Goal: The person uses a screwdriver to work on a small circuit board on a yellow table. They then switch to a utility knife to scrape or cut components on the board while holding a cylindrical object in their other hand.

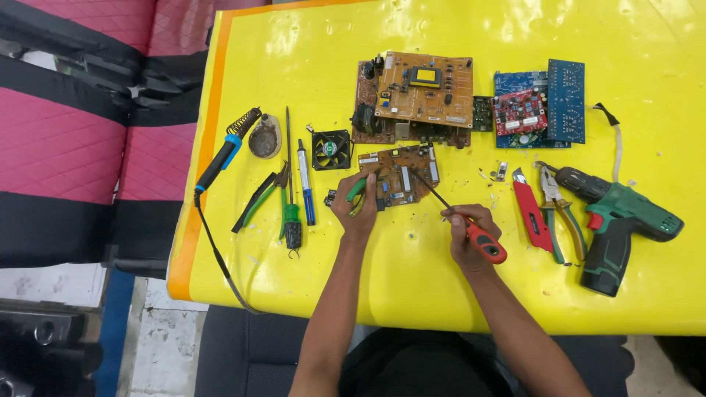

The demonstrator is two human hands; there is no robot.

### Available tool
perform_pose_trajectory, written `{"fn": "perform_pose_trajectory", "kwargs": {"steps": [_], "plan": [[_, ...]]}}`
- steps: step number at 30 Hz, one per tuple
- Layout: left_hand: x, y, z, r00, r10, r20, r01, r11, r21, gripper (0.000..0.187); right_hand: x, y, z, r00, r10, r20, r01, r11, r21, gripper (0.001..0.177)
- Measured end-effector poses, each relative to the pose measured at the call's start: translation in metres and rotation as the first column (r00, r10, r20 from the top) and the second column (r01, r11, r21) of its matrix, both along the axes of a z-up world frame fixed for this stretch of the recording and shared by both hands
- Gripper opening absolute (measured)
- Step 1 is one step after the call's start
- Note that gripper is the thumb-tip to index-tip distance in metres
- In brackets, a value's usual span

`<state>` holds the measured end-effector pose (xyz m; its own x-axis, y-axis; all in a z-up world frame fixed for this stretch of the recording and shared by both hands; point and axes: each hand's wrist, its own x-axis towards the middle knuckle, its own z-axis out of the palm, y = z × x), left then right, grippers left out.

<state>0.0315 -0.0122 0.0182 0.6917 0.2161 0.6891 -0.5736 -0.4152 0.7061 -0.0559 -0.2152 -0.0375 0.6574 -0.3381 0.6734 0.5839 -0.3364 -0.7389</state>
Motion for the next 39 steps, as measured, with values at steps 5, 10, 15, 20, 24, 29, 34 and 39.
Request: {"fn": "perform_pose_trajectory", "kwargs": {"steps": [5, 10, 15, 20, 24, 29, 34, 39], "plan": [[0.001, 0.001, -0.007, 1.000, -0.012, 0.004, 0.012, 1.000, 0.001, 0.012, 0.002, 0.002, -0.003, 1.000, 0.018, -0.019, -0.017, 1.000, 0.003, 0.017], [0.000, -0.001, -0.012, 1.000, -0.021, 0.017, 0.021, 0.999, 0.036, 0.013, 0.002, 0.005, 0.003, 1.000, -0.002, -0.026, 0.001, 0.999, -0.047, 0.014], [-0.005, -0.001, -0.004, 0.998, -0.052, 0.021, 0.051, 0.999, 0.012, 0.012, 0.001, 0.002, -0.003, 0.998, 0.047, -0.040, -0.048, 0.998, -0.029, 0.015], [-0.004, 0.001, -0.009, 0.997, -0.053, 0.047, 0.052, 0.999, 0.017, 0.012, 0.006, 0.006, 0.000, 1.000, 0.020, 0.004, -0.020, 0.998, -0.065, 0.014], [-0.001, 0.000, -0.020, 0.997, -0.058, 0.044, 0.057, 0.998, 0.024, 0.013, 0.007, 0.004, -0.008, 0.999, 0.043, 0.021, -0.041, 0.998, -0.050, 0.015], [-0.003, 0.000, -0.018, 0.996, -0.054, 0.073, 0.054, 0.999, 0.001, 0.012, 0.008, 0.003, 0.000, 1.000, -0.015, 0.015, 0.016, 0.993, -0.118, 0.013], [-0.001, -0.001, -0.021, 0.994, -0.048, 0.095, 0.049, 0.999, -0.004, 0.013, 0.010, 0.004, 0.003, 1.000, -0.013, 0.016, 0.014, 0.994, -0.112, 0.014], [-0.003, 0.000, -0.014, 0.994, -0.046, 0.094, 0.044, 0.999, 0.024, 0.011, 0.010, 0.006, 0.005, 1.000, -0.011, -0.029, 0.009, 0.996, -0.088, 0.017]]}}
